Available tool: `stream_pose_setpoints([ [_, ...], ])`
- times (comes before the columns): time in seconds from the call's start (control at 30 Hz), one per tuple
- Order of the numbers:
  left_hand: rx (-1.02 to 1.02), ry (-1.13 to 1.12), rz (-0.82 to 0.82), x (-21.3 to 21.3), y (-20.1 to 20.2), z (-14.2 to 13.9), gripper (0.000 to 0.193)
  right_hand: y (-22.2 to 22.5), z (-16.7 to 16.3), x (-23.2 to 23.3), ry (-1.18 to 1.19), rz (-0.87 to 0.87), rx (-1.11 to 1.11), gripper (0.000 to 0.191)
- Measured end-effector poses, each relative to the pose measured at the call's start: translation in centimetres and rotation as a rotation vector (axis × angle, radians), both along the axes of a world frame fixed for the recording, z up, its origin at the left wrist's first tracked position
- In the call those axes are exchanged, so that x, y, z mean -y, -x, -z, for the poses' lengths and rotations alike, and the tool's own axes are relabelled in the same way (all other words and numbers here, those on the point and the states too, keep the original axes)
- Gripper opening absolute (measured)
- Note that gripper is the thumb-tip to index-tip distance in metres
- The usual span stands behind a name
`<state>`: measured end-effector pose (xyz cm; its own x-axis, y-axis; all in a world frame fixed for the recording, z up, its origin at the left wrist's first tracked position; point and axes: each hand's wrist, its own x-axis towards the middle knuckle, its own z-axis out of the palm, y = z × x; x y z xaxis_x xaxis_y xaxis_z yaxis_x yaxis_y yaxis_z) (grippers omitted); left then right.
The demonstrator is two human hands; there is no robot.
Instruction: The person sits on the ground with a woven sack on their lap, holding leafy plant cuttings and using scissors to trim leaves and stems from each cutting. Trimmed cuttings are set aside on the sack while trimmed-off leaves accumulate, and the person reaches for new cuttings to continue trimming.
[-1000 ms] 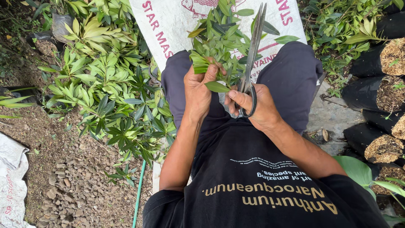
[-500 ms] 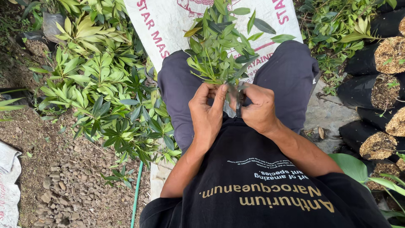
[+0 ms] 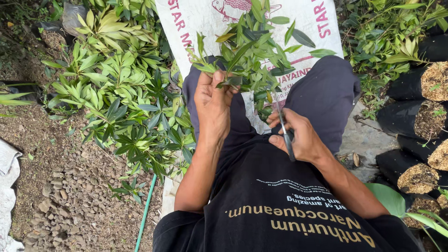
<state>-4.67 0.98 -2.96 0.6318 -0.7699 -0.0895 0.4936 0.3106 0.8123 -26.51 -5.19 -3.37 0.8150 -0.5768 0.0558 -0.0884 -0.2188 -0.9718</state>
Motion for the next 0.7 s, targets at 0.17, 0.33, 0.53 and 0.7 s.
stream_pose_setpoints([
  [0.17, 0.085, -0.147, 0.147, -0.3, 1.7, -0.3, 0.02, -0.8, 0.4, -0.5, 0.094, 0.016, -0.296, 0.066],
  [0.33, 0.328, -0.203, 0.191, -0.7, 3.2, -0.4, 0.017, -0.5, 0.6, -0.1, 0.124, 0.077, -0.258, 0.047],
  [0.53, 0.297, -0.181, 0.215, -1.9, 2.0, -0.4, 0.02, 1.5, 2.1, 0.3, -0.459, 0.16, -0.148, 0.038],
  [0.7, 0.414, -0.154, 0.301, -2.3, 2.0, -0.9, 0.019, 1.3, 3.2, 0.6, -0.589, -0.242, 0.036, 0.057],
])
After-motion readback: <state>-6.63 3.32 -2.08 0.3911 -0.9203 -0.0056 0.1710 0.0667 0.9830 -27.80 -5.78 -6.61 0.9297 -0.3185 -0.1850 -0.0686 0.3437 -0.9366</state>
